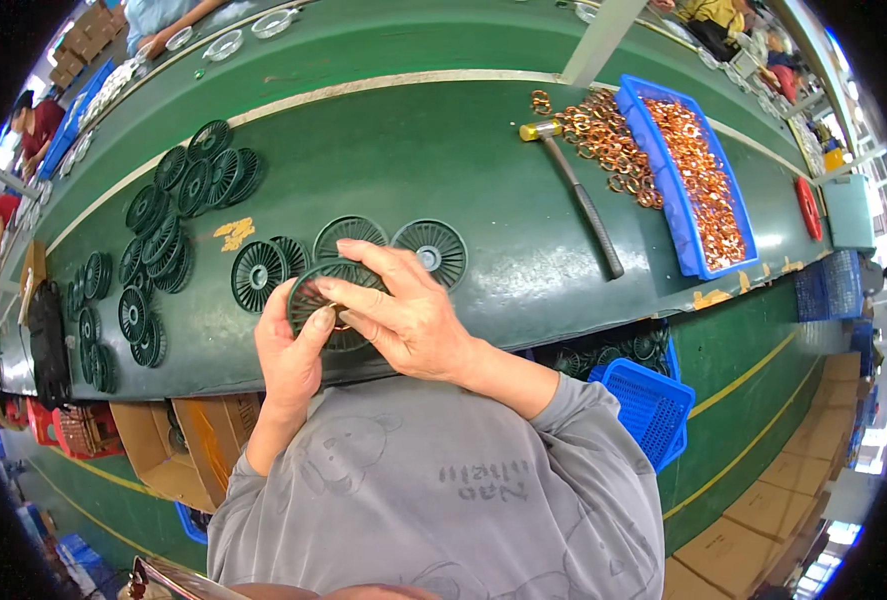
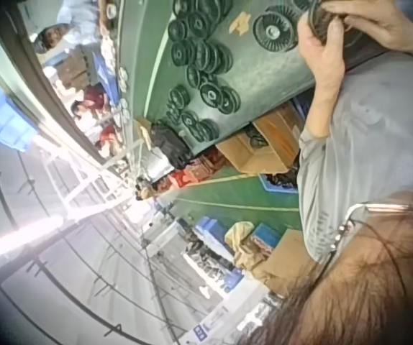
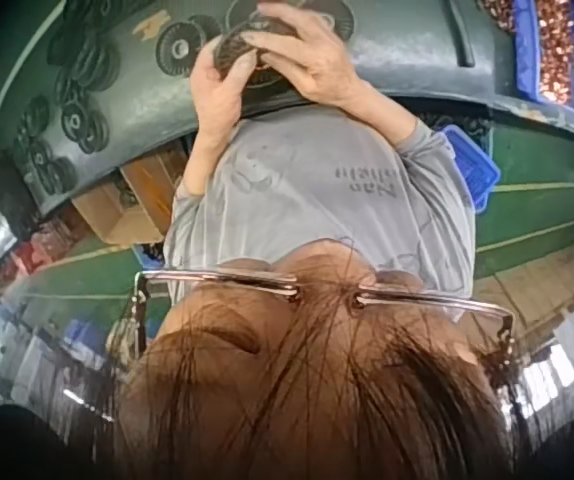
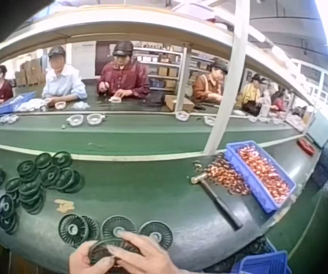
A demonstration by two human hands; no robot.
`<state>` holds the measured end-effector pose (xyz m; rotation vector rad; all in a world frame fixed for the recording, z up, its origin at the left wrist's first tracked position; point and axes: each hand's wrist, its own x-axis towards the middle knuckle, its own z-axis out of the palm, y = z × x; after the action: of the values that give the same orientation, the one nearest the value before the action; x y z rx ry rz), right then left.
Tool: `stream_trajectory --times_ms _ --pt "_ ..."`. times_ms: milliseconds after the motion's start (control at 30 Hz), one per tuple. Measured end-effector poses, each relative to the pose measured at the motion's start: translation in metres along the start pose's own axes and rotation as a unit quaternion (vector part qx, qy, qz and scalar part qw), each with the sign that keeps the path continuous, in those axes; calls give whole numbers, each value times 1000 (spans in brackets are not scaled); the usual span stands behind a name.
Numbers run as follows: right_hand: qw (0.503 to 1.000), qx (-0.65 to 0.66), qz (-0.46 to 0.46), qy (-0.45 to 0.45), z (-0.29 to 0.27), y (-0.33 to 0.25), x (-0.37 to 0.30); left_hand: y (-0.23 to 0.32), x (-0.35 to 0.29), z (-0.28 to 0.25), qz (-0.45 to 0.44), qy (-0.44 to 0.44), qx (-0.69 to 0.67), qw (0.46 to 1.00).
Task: Manually assemble small copper components into green plastic discs and secure them using a mallet on an electronics production line.
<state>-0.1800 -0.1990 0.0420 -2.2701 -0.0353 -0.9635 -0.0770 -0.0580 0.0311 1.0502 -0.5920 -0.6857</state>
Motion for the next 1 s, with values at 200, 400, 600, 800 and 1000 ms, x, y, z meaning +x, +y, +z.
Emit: stream_trajectory --times_ms 200,400,600,800,1000 --pt "977 181 101 -54 -11 1 1 1 -6 -2 88 -19 215 972" --pt "965 213 136 -74 -17 1 0 -4 -9 -5 95 -40 241 965" --pt "965 170 175 -94 -15 2 -3 1 -9 2 20 -33 162 986" --pt "997 69 -35 -20 -62 -4 29 -1 -9 -4 -43 1 135 990" --pt "973 18 -64 220 -122 -72 90 3 -8 2 -61 -20 102 993"
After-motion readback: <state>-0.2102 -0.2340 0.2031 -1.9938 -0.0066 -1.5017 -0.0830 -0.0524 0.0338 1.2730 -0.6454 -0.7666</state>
